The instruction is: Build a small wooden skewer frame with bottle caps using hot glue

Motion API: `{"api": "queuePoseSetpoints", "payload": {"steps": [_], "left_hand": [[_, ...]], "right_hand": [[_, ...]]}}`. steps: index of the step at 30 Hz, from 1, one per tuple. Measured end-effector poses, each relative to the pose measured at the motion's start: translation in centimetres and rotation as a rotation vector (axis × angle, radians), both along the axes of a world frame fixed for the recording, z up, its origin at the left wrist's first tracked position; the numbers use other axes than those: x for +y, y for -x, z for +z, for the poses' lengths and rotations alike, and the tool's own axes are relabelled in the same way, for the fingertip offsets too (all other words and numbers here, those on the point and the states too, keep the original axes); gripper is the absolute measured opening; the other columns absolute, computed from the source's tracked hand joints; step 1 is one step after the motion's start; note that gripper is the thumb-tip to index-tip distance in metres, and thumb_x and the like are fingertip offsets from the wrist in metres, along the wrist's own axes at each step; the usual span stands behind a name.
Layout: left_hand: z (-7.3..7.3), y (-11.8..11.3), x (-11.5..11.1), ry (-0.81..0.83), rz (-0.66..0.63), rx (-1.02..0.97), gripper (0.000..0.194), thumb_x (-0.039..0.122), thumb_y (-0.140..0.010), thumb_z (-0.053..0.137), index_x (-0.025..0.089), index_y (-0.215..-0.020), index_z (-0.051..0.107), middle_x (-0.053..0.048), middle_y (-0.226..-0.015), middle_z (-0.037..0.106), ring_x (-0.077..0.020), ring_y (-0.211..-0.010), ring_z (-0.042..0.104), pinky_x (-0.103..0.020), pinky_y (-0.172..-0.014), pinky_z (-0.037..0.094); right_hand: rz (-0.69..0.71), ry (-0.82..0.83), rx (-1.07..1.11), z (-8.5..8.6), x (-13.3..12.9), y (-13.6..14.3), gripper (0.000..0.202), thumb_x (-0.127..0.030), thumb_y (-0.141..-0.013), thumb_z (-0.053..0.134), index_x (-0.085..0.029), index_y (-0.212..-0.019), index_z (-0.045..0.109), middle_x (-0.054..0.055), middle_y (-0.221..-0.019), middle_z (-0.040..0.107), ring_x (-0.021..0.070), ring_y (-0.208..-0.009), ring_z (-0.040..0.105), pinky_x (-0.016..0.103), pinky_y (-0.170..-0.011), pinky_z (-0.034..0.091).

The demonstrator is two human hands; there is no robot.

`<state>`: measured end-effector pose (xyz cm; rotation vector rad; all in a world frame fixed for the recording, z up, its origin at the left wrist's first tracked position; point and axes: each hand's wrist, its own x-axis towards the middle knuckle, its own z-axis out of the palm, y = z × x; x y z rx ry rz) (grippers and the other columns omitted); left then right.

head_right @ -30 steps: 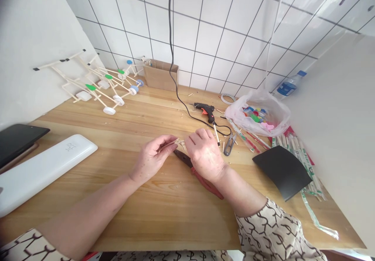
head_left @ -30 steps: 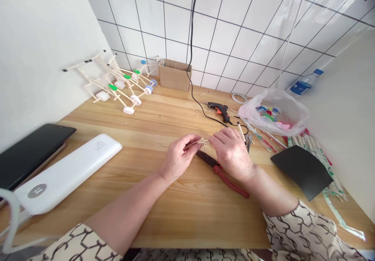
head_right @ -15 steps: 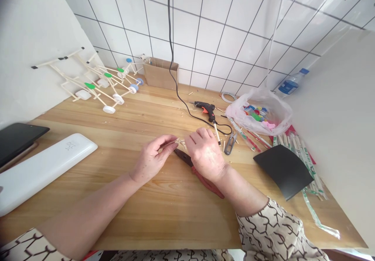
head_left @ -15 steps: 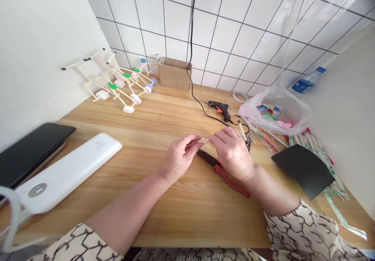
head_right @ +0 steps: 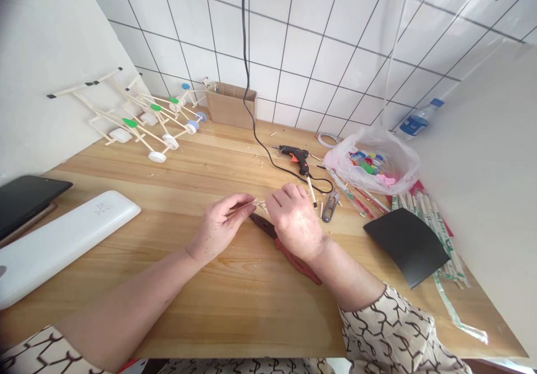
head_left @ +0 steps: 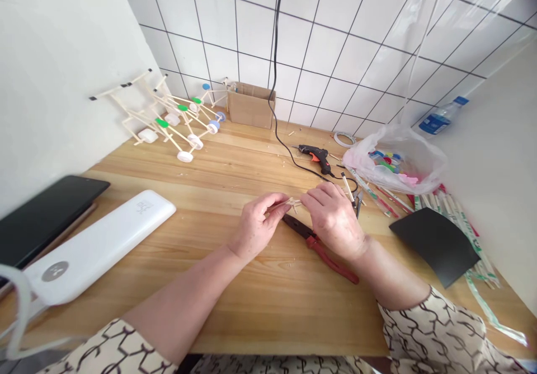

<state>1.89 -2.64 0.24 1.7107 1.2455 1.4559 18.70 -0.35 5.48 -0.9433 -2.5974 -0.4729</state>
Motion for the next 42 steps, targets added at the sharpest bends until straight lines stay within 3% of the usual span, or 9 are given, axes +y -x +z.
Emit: {"api": "queuePoseSetpoints", "payload": {"steps": [42], "left_hand": [[-0.28,-0.09,0.11,-0.127,0.016,0.048,0.008,0.02,-0.085,0.059,0.015,-0.09,0.063,-0.004,-0.084,0.071,-0.0136,-0.075,0.068,-0.021,-0.071,0.056]], "right_hand": [[0.019,-0.017,0.006,0.0,0.03,0.03,0.021,-0.002,-0.082,0.046,-0.014,-0.072,0.061,0.008,-0.071,0.059,0.0215,-0.076,0.042,0.032,-0.068,0.034]]}}
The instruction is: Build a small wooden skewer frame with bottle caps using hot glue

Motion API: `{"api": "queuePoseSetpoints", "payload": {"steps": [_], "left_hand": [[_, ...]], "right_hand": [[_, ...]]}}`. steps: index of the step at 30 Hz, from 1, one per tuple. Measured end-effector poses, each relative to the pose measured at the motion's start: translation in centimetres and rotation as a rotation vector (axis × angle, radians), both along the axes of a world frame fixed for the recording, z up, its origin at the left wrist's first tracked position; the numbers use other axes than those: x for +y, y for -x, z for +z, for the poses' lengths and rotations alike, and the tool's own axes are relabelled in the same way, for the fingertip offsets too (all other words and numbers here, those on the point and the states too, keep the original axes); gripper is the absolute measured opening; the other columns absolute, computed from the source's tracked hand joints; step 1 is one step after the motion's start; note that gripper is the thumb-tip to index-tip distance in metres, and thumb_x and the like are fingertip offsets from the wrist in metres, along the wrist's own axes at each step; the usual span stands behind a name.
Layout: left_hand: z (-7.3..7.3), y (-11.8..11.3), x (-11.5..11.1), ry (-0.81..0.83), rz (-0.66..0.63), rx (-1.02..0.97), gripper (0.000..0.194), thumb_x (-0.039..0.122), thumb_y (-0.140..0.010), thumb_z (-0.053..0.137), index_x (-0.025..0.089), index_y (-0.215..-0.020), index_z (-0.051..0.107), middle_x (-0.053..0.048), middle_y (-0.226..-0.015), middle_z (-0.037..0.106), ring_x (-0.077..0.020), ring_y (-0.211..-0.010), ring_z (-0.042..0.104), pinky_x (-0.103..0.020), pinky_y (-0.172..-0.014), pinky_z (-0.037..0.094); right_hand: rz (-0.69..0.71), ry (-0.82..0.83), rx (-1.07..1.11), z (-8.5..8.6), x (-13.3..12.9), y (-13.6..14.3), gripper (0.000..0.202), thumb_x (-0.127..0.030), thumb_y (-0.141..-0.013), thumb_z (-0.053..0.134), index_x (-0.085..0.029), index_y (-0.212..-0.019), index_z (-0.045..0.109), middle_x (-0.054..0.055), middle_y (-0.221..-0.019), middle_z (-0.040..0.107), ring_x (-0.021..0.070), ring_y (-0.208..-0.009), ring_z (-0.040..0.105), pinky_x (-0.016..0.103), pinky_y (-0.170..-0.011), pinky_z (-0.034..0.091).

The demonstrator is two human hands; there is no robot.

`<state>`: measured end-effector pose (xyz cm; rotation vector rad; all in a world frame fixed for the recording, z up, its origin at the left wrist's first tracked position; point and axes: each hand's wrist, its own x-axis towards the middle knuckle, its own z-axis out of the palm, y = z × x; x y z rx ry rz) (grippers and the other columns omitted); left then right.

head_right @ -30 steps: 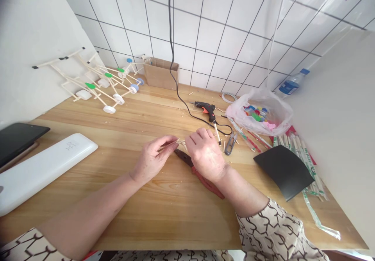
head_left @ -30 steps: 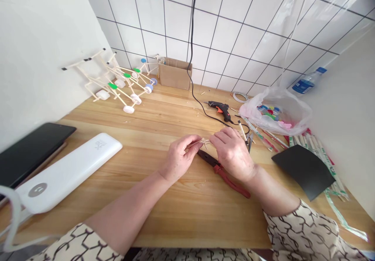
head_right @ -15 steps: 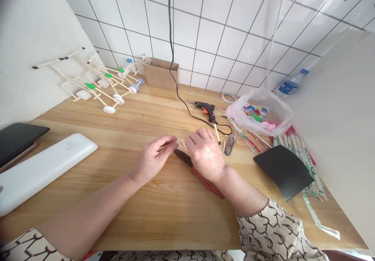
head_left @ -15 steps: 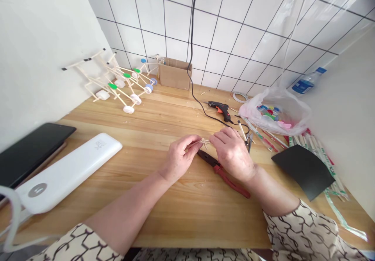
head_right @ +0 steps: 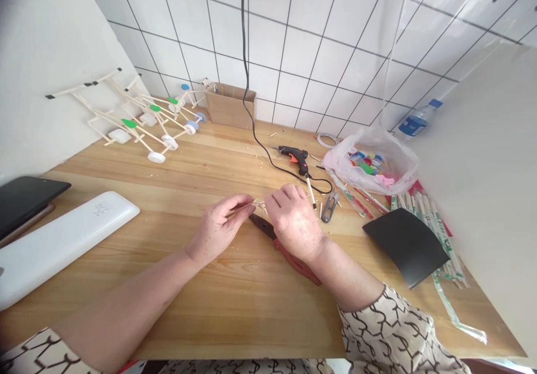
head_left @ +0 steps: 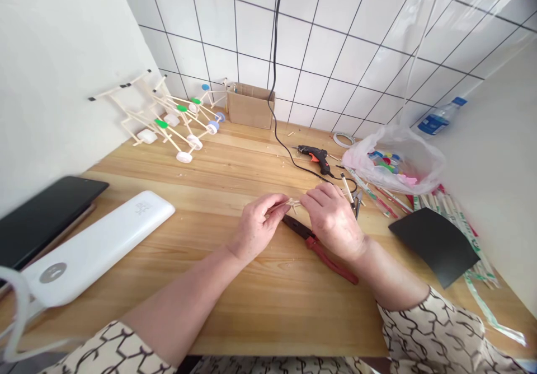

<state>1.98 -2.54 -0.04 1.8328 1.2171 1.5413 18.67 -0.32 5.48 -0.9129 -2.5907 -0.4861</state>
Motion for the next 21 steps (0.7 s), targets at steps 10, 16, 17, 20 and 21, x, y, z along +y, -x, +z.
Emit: {"api": "queuePoseSetpoints", "payload": {"steps": [10,16,17,20,21], "left_hand": [[-0.11,-0.02,0.04,-0.003,0.003,0.001,0.009,0.02,-0.085,0.059,0.015,-0.091,0.063,-0.005,-0.084,0.071,-0.0141,-0.075,0.068,-0.022,-0.071,0.057],[-0.06,-0.07,0.0,0.002,0.004,0.007,0.009,0.021,-0.085,0.059,0.016,-0.089,0.063,-0.004,-0.083,0.071,-0.0142,-0.074,0.068,-0.022,-0.07,0.057],[-0.04,-0.05,0.0,0.002,0.004,0.006,0.009,0.021,-0.085,0.059,0.016,-0.089,0.063,-0.004,-0.083,0.071,-0.0141,-0.074,0.068,-0.022,-0.07,0.057],[-0.02,-0.01,-0.01,0.004,0.001,0.007,0.008,0.021,-0.085,0.059,0.015,-0.09,0.063,-0.004,-0.083,0.071,-0.014,-0.074,0.068,-0.022,-0.071,0.056],[-0.02,0.0,0.0,0.006,0.0,0.008,0.008,0.021,-0.085,0.059,0.015,-0.09,0.063,-0.005,-0.083,0.071,-0.0141,-0.075,0.068,-0.022,-0.071,0.056]], "right_hand": [[-0.016,0.01,-0.005,-0.08,0.07,-0.12,0.019,-0.004,-0.083,0.048,-0.013,-0.074,0.062,0.008,-0.072,0.059,0.0217,-0.077,0.043,0.032,-0.068,0.034],[-0.024,0.01,-0.009,-0.13,0.05,-0.12,0.021,-0.002,-0.083,0.046,-0.014,-0.074,0.061,0.008,-0.072,0.059,0.0218,-0.077,0.042,0.033,-0.068,0.033],[-0.023,0.01,-0.009,-0.12,0.05,-0.12,0.021,-0.002,-0.083,0.046,-0.014,-0.073,0.061,0.008,-0.072,0.059,0.0218,-0.077,0.042,0.033,-0.068,0.033],[-0.024,0.007,-0.009,-0.11,0.05,-0.12,0.022,-0.003,-0.083,0.046,-0.015,-0.072,0.06,0.008,-0.072,0.059,0.0217,-0.077,0.042,0.033,-0.068,0.033],[-0.025,0.006,-0.01,-0.11,0.04,-0.12,0.022,-0.003,-0.084,0.046,-0.015,-0.072,0.06,0.007,-0.072,0.059,0.0216,-0.077,0.042,0.033,-0.068,0.032]]}}
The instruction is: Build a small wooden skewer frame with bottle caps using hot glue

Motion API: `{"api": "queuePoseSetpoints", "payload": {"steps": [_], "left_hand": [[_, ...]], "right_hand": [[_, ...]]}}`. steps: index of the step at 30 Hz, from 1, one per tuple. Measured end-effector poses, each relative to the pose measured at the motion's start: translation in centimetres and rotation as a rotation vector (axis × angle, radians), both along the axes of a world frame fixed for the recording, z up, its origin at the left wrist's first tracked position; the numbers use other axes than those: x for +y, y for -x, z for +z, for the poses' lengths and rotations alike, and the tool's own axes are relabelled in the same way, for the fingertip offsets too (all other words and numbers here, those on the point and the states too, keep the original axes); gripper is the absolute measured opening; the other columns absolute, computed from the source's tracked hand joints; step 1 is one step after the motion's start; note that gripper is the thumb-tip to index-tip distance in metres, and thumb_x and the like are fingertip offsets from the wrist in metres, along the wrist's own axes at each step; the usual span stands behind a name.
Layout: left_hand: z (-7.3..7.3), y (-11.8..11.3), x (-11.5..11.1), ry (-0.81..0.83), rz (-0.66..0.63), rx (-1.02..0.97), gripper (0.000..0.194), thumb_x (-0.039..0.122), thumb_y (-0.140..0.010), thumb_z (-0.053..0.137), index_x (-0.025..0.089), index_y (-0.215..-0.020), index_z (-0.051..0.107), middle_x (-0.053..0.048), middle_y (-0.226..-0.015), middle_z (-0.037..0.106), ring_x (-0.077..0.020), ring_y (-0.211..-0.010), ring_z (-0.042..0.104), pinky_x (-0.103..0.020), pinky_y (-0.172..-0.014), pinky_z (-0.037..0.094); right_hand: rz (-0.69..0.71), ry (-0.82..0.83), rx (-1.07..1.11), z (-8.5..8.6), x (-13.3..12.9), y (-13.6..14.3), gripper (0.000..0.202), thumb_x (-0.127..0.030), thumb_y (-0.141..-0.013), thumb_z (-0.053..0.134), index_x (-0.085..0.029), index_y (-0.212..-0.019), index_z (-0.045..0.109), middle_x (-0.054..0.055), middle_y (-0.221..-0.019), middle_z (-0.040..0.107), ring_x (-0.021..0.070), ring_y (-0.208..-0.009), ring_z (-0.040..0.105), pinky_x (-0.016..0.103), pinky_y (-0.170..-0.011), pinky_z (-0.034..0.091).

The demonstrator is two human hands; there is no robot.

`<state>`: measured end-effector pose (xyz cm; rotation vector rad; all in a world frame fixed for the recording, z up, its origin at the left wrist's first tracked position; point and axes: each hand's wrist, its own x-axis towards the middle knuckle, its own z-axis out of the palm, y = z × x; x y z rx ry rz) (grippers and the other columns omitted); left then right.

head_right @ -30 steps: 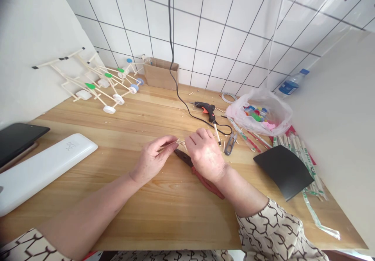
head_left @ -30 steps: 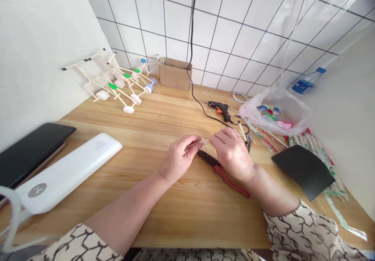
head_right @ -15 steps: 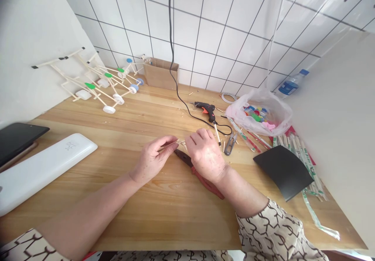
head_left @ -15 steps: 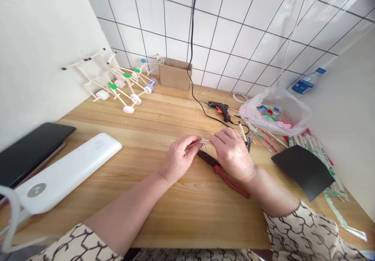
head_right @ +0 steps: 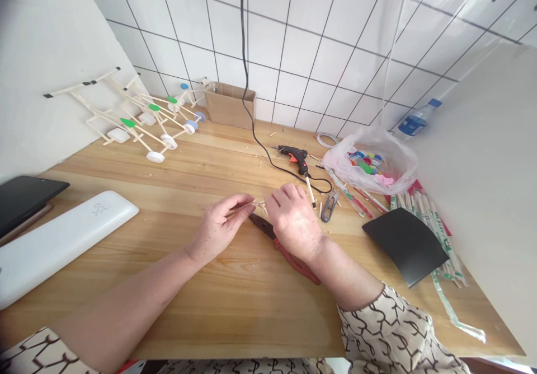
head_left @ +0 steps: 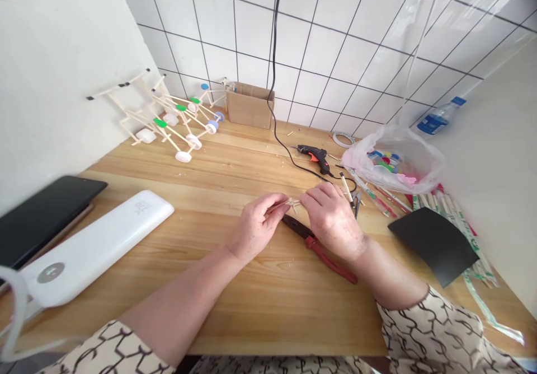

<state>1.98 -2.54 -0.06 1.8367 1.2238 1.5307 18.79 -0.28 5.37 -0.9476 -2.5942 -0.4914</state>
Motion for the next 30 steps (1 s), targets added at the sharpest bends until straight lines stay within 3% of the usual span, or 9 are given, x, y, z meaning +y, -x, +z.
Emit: {"api": "queuePoseSetpoints", "payload": {"steps": [30], "left_hand": [[0.11,-0.05,0.0,0.045,-0.013,-0.023,0.008,0.02,-0.084,0.06,0.015,-0.089,0.063,-0.005,-0.083,0.072,-0.0138,-0.073,0.068,-0.022,-0.07,0.056]], "right_hand": [[-0.02,0.014,-0.02,0.14,-0.09,0.05,0.018,-0.005,-0.084,0.049,-0.014,-0.073,0.06,0.007,-0.072,0.058,0.0212,-0.076,0.042,0.032,-0.068,0.032]]}}
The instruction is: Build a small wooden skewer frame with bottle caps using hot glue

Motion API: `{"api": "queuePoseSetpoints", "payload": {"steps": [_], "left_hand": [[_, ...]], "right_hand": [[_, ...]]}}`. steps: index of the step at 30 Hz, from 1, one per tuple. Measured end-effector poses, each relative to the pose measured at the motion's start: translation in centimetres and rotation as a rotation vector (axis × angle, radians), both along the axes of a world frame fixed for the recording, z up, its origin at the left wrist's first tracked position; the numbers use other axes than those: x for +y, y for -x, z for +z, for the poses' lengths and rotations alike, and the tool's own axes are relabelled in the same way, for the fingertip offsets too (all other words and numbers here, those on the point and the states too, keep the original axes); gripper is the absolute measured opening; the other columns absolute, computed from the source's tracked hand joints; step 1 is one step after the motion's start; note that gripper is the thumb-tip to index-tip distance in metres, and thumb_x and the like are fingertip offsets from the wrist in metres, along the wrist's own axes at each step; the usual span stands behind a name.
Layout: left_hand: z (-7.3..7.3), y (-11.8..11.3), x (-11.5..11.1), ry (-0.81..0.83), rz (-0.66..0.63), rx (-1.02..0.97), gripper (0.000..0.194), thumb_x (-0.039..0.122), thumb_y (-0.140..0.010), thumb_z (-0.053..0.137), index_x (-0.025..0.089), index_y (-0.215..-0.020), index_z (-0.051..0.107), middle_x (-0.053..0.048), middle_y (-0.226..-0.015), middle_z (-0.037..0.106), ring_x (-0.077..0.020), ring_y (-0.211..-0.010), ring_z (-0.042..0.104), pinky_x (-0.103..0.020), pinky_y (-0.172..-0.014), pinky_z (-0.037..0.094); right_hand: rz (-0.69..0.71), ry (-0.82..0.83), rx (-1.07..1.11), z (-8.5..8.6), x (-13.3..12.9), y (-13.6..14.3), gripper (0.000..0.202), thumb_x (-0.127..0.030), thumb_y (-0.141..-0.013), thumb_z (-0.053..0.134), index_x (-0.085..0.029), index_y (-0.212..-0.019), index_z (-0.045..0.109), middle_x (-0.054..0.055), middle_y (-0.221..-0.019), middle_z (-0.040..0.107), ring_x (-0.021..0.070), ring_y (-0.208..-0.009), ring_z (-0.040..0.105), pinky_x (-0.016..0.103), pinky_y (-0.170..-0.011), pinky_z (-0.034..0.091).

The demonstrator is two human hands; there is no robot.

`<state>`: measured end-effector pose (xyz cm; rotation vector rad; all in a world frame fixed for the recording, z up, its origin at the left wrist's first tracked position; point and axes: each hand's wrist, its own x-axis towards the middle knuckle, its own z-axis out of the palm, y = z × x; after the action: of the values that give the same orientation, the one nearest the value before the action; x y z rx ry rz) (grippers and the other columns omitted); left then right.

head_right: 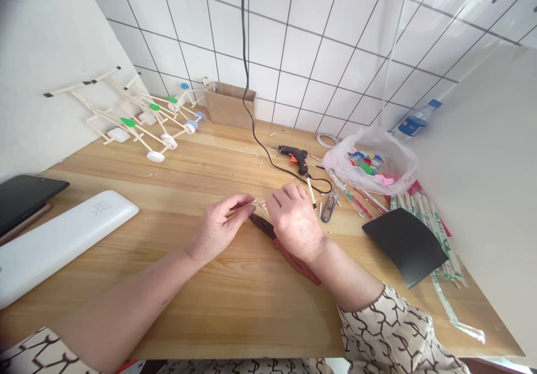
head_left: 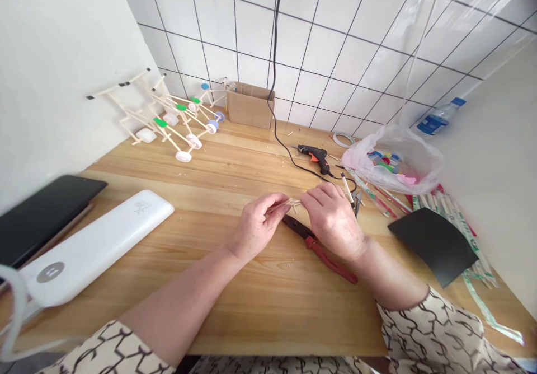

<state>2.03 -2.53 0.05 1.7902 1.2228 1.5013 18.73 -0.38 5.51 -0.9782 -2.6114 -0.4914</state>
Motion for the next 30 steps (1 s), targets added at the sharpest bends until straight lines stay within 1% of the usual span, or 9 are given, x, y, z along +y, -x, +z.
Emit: {"api": "queuePoseSetpoints", "payload": {"steps": [5,9,16,23,30], "left_hand": [[0.27,0.07,-0.03,0.021,-0.017,0.001,0.007,0.019,-0.084,0.059,0.015,-0.088,0.063,-0.004,-0.083,0.072,-0.0135,-0.073,0.068,-0.021,-0.069,0.056],[0.43,0.09,-0.01,0.035,-0.027,-0.003,0.007,0.02,-0.084,0.059,0.015,-0.088,0.064,-0.004,-0.083,0.072,-0.0139,-0.074,0.068,-0.022,-0.07,0.056],[0.36,0.13,0.0,0.021,-0.024,0.0,0.008,0.022,-0.085,0.058,0.017,-0.087,0.064,-0.004,-0.082,0.072,-0.0144,-0.073,0.068,-0.023,-0.069,0.056],[0.37,0.15,0.04,0.016,-0.032,-0.016,0.007,0.019,-0.084,0.058,0.016,-0.087,0.064,-0.003,-0.082,0.071,-0.0139,-0.073,0.067,-0.022,-0.07,0.056],[0.42,0.21,0.03,0.034,-0.027,-0.007,0.009,0.022,-0.084,0.058,0.017,-0.086,0.065,-0.003,-0.08,0.071,-0.015,-0.072,0.067,-0.023,-0.069,0.056]], "right_hand": [[-0.004,0.008,0.004,-0.05,0.01,-0.02,0.021,-0.005,-0.085,0.046,-0.015,-0.074,0.06,0.007,-0.073,0.059,0.0215,-0.077,0.042,0.033,-0.069,0.032],[0.001,0.009,0.0,-0.05,0.01,-0.08,0.019,-0.005,-0.084,0.048,-0.015,-0.073,0.06,0.007,-0.073,0.059,0.0215,-0.077,0.042,0.033,-0.069,0.033],[0.01,0.008,0.007,-0.06,0.01,-0.13,0.021,-0.004,-0.084,0.046,-0.015,-0.074,0.061,0.008,-0.073,0.059,0.0219,-0.078,0.043,0.033,-0.068,0.033],[0.015,-0.003,0.01,-0.11,0.1,-0.11,0.02,-0.004,-0.084,0.047,-0.014,-0.075,0.061,0.008,-0.073,0.059,0.022,-0.078,0.043,0.033,-0.068,0.033],[0.026,0.0,0.024,-0.18,0.12,-0.23,0.021,-0.003,-0.084,0.046,-0.015,-0.076,0.061,0.008,-0.073,0.059,0.0224,-0.078,0.043,0.034,-0.068,0.033]]}}
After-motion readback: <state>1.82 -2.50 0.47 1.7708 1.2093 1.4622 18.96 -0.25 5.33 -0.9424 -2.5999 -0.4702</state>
